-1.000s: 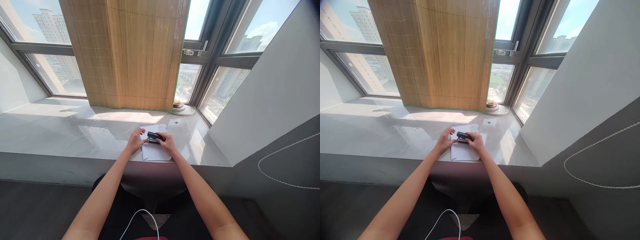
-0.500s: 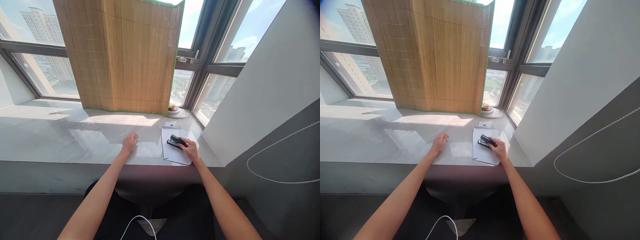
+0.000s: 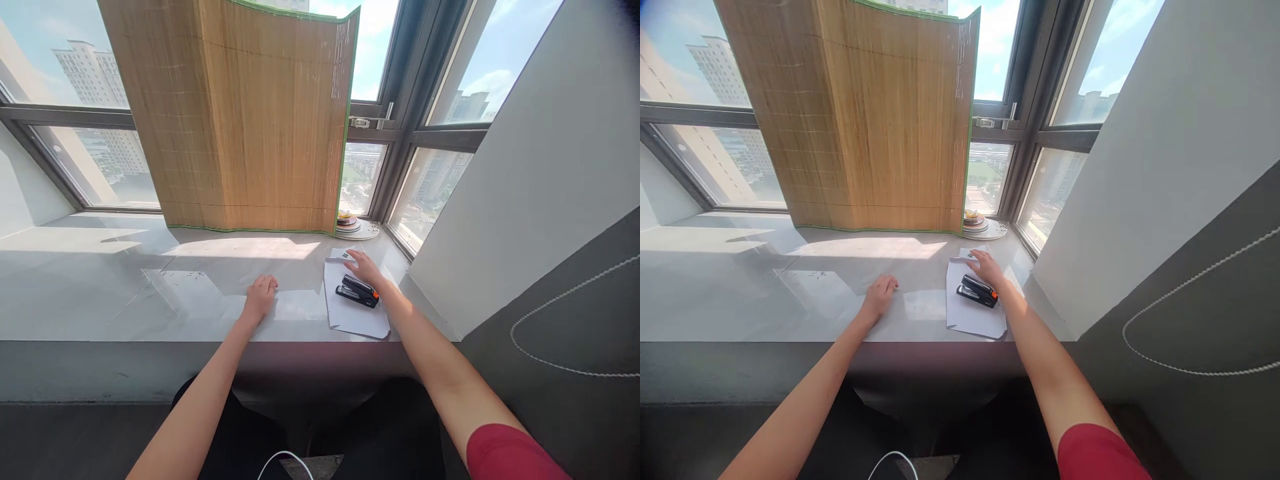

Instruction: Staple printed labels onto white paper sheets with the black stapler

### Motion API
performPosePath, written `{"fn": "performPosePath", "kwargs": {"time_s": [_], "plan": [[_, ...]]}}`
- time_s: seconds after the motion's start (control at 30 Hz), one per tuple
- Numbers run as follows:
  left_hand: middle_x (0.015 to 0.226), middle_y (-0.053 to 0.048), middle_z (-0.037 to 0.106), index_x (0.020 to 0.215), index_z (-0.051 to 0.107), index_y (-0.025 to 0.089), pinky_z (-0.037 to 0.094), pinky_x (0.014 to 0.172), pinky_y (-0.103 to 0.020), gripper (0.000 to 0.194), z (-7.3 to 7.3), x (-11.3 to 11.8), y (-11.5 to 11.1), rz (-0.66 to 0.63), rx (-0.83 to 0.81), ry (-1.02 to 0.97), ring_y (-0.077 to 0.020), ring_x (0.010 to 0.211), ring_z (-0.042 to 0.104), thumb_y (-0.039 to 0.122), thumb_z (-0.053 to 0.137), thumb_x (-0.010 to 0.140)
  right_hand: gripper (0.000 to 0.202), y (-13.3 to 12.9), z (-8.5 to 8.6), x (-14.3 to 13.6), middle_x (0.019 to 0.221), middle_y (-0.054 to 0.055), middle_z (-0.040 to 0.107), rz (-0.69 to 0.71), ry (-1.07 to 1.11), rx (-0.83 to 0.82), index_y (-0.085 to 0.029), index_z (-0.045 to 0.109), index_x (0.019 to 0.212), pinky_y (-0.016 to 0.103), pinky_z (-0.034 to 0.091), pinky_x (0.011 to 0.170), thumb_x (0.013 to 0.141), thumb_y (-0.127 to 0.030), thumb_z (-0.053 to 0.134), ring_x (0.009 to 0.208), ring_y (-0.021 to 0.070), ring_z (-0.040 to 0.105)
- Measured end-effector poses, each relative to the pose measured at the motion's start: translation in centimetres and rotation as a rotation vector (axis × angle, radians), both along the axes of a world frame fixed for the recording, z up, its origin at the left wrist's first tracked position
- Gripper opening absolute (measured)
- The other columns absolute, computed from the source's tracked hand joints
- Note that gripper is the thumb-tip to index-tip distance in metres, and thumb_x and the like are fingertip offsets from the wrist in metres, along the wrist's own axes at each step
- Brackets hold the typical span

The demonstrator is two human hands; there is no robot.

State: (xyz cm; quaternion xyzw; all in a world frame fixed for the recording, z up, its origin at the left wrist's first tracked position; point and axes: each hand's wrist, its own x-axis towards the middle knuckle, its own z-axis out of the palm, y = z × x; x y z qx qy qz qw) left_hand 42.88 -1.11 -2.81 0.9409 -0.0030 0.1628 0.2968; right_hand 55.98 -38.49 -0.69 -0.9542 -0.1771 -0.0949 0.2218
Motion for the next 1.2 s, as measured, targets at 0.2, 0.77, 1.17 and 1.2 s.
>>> {"fn": "performPosePath", "kwargs": {"time_s": [0.2, 0.77, 1.17, 1.2], "plan": [[0.096, -0.007, 0.066, 0.088, 0.066, 0.023, 0.043, 0.09, -0.039, 0.037, -0.1, -0.2, -0.6, 0.012, 0.042, -0.015, -0.0245, 0.095, 0.064, 0.03, 0.036, 0.108, 0.065, 1.5, -1.8, 0.9, 0.176, 0.012, 0.025, 0.008, 0.164, -0.268, -0.016, 0.031, 0.168, 0.059, 0.017, 0.132, 0.11, -0.046, 0.032, 0.164, 0.029, 0.022], [0.117, -0.014, 0.062, 0.115, 0.061, 0.022, 0.047, 0.092, -0.043, 0.034, 1.6, -6.5, 18.8, 0.248, 0.594, 0.25, -0.0317, 0.111, 0.06, 0.033, 0.03, 0.109, 0.066, 28.9, -1.7, 1.2, 0.176, 0.014, 0.026, 0.288, 0.111, -0.18, -0.016, 0.025, 0.168, 0.07, 0.005, 0.129, 0.11, -0.046, 0.031, 0.166, 0.0291, 0.015], [0.112, -0.014, 0.063, 0.107, 0.059, 0.022, 0.046, 0.09, -0.044, 0.032, 1.4, -6.6, 18.2, 0.254, 0.508, 0.212, -0.0321, 0.108, 0.06, 0.032, 0.029, 0.109, 0.08, 32.9, -1.7, 0.3, 0.178, 0.017, 0.003, 0.325, 0.105, -0.18, -0.006, 0.006, 0.171, 0.062, 0.007, 0.133, 0.108, -0.048, 0.032, 0.167, 0.0291, 0.008], [0.112, -0.014, 0.063, 0.108, 0.06, 0.022, 0.046, 0.091, -0.044, 0.032, 1.4, -6.6, 18.2, 0.256, 0.506, 0.21, -0.0322, 0.109, 0.06, 0.032, 0.029, 0.108, 0.081, 32.0, -1.9, 0.3, 0.178, 0.017, 0.004, 0.319, 0.104, -0.186, -0.006, 0.005, 0.171, 0.061, 0.007, 0.133, 0.108, -0.048, 0.032, 0.167, 0.0292, 0.008]]}}
